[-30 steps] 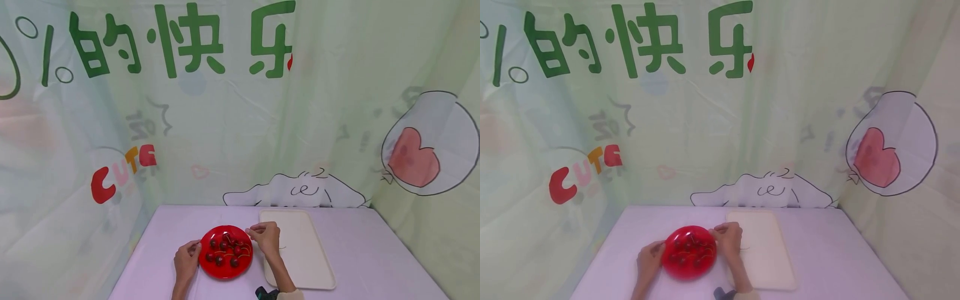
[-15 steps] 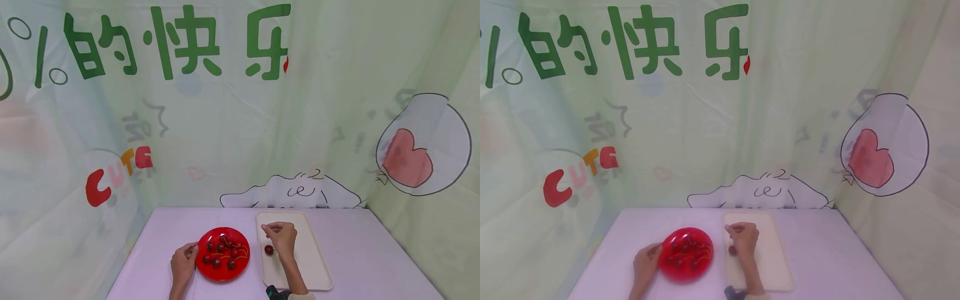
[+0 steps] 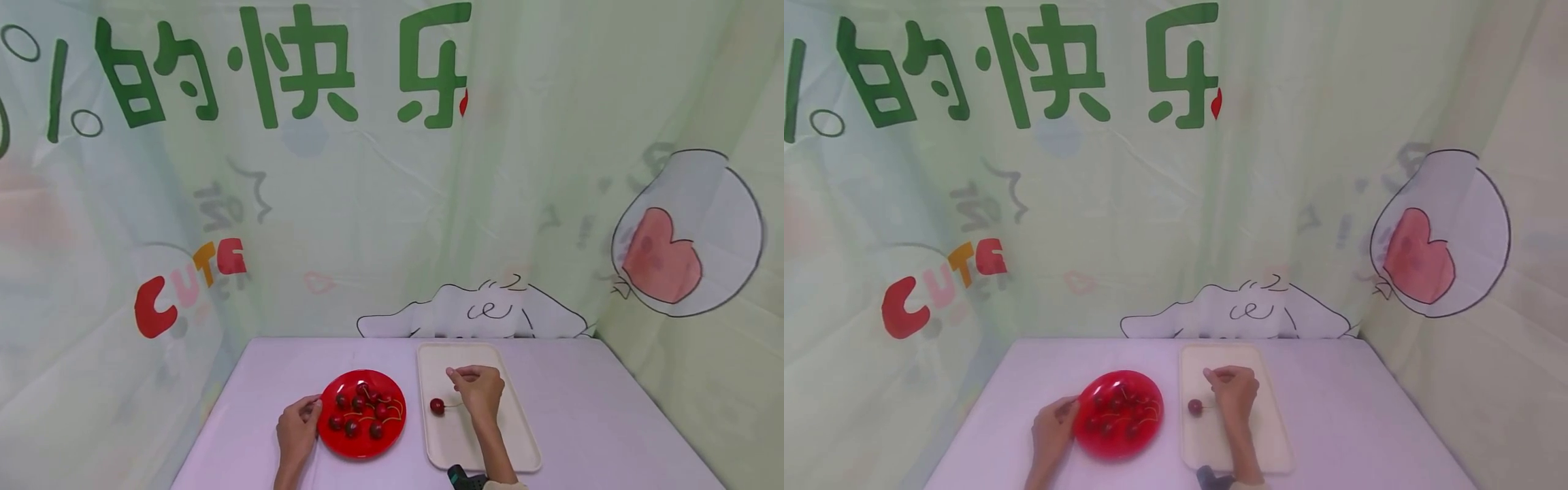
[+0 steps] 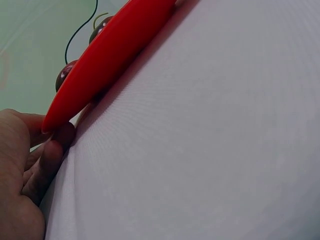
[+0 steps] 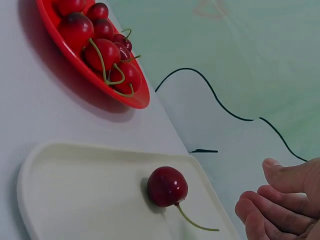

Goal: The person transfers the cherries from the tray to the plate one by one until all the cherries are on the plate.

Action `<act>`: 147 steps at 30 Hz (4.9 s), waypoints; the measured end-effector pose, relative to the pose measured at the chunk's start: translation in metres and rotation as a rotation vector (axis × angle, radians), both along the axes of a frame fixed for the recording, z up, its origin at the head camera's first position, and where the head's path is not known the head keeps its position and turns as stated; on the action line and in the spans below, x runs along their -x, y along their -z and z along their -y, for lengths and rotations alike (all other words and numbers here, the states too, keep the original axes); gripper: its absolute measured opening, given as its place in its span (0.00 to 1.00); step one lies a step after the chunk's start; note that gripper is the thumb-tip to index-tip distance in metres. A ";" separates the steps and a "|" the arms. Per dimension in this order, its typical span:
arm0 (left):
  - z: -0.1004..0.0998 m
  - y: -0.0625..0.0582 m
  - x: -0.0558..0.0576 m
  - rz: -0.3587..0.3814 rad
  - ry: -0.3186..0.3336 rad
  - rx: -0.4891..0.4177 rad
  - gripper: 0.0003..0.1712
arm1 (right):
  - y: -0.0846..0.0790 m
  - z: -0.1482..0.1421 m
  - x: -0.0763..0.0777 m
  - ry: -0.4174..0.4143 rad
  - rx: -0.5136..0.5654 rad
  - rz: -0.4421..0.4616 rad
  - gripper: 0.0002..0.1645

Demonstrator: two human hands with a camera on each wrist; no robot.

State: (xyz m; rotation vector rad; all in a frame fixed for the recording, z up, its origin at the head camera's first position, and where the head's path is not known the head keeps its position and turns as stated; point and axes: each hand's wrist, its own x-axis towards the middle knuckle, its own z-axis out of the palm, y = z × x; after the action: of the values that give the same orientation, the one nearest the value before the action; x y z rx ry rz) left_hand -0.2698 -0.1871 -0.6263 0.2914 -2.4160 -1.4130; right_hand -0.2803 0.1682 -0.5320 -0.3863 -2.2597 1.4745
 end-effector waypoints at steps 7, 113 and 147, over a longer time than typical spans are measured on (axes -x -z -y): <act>-0.001 0.000 -0.001 0.007 -0.006 -0.005 0.14 | 0.006 -0.008 -0.005 0.026 -0.023 0.046 0.15; -0.002 -0.007 -0.008 -0.011 -0.004 0.002 0.14 | 0.024 -0.013 -0.028 -0.126 0.750 0.209 0.07; -0.003 -0.006 -0.005 -0.020 0.000 -0.010 0.14 | 0.019 0.024 -0.013 -0.225 0.985 0.180 0.11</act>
State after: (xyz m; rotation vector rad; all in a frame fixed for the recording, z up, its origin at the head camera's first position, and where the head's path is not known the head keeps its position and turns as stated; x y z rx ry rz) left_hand -0.2645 -0.1844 -0.6206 0.2789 -2.3942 -1.4211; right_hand -0.2668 0.1443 -0.5508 -0.5586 -1.5522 2.7028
